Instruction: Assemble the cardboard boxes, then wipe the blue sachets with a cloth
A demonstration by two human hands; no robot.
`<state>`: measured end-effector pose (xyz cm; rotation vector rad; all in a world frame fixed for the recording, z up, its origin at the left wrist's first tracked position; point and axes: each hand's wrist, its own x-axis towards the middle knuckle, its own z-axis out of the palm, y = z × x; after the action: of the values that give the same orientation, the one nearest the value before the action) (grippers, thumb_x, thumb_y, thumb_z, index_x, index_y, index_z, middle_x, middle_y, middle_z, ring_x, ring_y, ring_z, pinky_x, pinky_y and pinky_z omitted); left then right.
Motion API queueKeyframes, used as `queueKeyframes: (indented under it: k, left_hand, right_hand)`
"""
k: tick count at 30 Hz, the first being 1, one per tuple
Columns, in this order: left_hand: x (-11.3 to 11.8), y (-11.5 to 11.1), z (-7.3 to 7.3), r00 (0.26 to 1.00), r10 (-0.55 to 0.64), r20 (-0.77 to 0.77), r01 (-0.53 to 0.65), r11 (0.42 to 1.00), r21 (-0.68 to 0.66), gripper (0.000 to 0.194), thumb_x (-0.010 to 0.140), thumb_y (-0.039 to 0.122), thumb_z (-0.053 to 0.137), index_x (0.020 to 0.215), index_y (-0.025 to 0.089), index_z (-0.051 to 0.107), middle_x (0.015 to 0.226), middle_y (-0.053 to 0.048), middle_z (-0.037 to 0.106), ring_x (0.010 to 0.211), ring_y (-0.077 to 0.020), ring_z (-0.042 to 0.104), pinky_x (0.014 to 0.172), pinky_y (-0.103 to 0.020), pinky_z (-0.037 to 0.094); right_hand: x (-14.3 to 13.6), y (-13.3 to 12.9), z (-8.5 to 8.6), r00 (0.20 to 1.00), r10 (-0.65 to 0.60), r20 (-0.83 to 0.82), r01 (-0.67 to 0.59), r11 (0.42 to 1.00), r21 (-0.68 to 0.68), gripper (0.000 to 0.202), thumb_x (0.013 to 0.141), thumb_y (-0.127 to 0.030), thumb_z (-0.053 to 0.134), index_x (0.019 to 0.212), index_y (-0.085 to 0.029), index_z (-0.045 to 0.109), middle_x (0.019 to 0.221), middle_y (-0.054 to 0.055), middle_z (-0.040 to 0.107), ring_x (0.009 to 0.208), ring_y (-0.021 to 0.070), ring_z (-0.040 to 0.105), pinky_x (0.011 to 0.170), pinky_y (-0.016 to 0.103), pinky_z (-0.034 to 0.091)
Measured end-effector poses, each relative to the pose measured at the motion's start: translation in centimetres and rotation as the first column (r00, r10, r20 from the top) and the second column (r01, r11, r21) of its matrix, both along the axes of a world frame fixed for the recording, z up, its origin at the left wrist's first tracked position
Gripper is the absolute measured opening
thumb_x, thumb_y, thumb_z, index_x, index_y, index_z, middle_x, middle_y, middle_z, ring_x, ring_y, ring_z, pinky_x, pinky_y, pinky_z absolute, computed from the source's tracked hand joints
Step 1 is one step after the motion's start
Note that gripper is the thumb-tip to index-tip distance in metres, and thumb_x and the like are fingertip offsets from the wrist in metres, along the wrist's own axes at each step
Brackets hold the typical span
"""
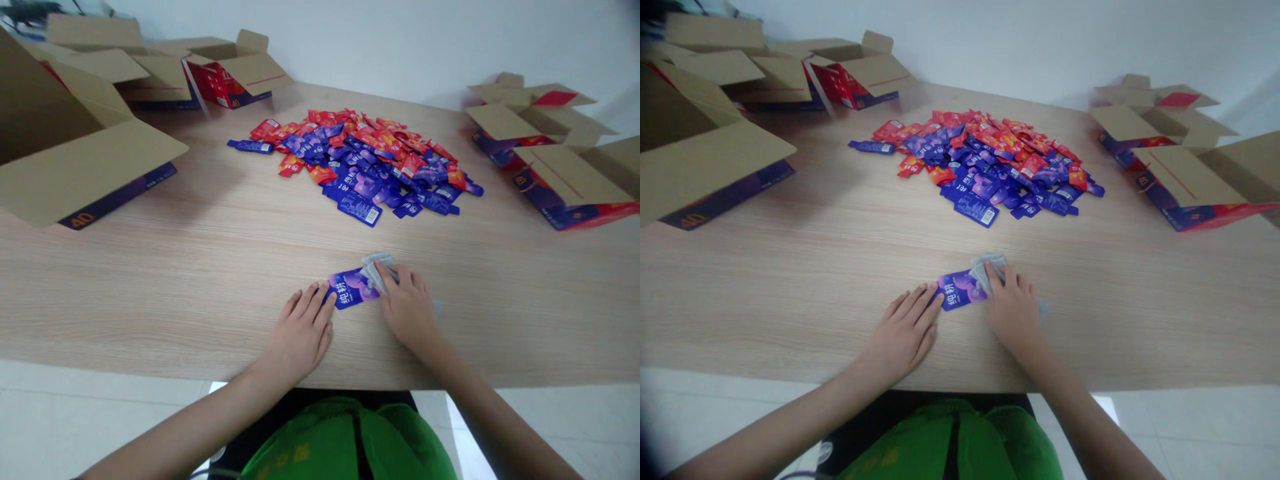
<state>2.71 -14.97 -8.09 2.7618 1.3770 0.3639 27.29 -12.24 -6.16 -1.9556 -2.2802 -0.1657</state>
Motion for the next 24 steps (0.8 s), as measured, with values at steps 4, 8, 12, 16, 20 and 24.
queueKeyframes:
  k: [4,8,12,16,20,24]
  left_hand:
    - [0.0,0.0,-0.2,1.0,-0.008,0.026,0.008,1.0,0.016,0.05,0.103,0.028,0.04,0.149,0.012,0.053,0.159,-0.013,0.045,0.144,-0.0317,0.046,0.114,-0.048,0.039]
    - [0.1,-0.1,-0.4,0.999,-0.008,0.032,0.007,1.0,0.018,0.05,0.103,0.027,0.041,0.148,0.011,0.053,0.159,-0.013,0.046,0.144,-0.033,0.046,0.113,-0.049,0.039]
    - [0.2,0.0,-0.2,0.999,-0.005,0.042,0.005,1.0,0.001,0.045,0.101,0.028,0.046,0.14,0.01,0.061,0.145,-0.015,0.061,0.139,-0.0336,0.051,0.114,-0.051,0.04]
    - [0.4,-0.1,0.2,0.999,0.013,0.052,-0.013,1.0,-0.01,0.039,0.099,0.028,0.05,0.13,0.011,0.067,0.133,-0.015,0.069,0.134,-0.0334,0.055,0.113,-0.05,0.041]
    - [0.5,-0.1,0.3,0.998,0.024,0.05,-0.024,1.0,0.005,0.04,0.099,0.028,0.05,0.131,0.01,0.066,0.137,-0.016,0.066,0.136,-0.0333,0.053,0.113,-0.05,0.041]
    - [0.5,-0.1,0.2,0.999,0.016,0.044,-0.016,1.0,0.003,0.045,0.1,0.029,0.047,0.138,0.011,0.062,0.146,-0.015,0.06,0.139,-0.0326,0.051,0.115,-0.049,0.04]
  right_hand:
    - [0.2,0.3,1.8,0.969,-0.038,-0.245,0.062,0.994,0.093,0.053,0.103,-0.03,0.039,0.154,-0.014,0.04,0.12,0.018,0.063,0.103,0.0308,0.057,0.086,0.047,0.051]
    - [-3.2,0.2,2.8,0.938,0.1,-0.333,-0.042,0.983,0.178,0.043,0.103,-0.028,0.041,0.143,-0.022,0.056,0.128,0.016,0.058,0.113,0.0287,0.056,0.095,0.045,0.05]
    - [-6.8,-0.2,1.2,0.961,0.208,-0.181,-0.201,0.978,0.058,0.047,0.103,-0.025,0.041,0.148,-0.028,0.054,0.139,0.015,0.055,0.115,0.0303,0.053,0.095,0.048,0.045]
    - [-7.5,-0.4,-0.1,0.963,0.245,-0.108,-0.247,0.969,-0.004,0.047,0.104,-0.031,0.042,0.15,-0.029,0.052,0.146,0.014,0.054,0.12,0.0318,0.049,0.096,0.051,0.038]
    - [-6.7,-0.4,-0.1,0.973,0.203,-0.106,-0.206,0.978,-0.019,0.046,0.103,-0.031,0.043,0.148,-0.028,0.054,0.143,0.013,0.056,0.12,0.0311,0.048,0.096,0.049,0.035]
    - [-6.0,-0.5,-0.2,0.979,0.177,-0.099,-0.179,0.984,-0.015,0.045,0.103,-0.03,0.041,0.146,-0.027,0.055,0.142,0.013,0.056,0.123,0.032,0.047,0.096,0.049,0.035]
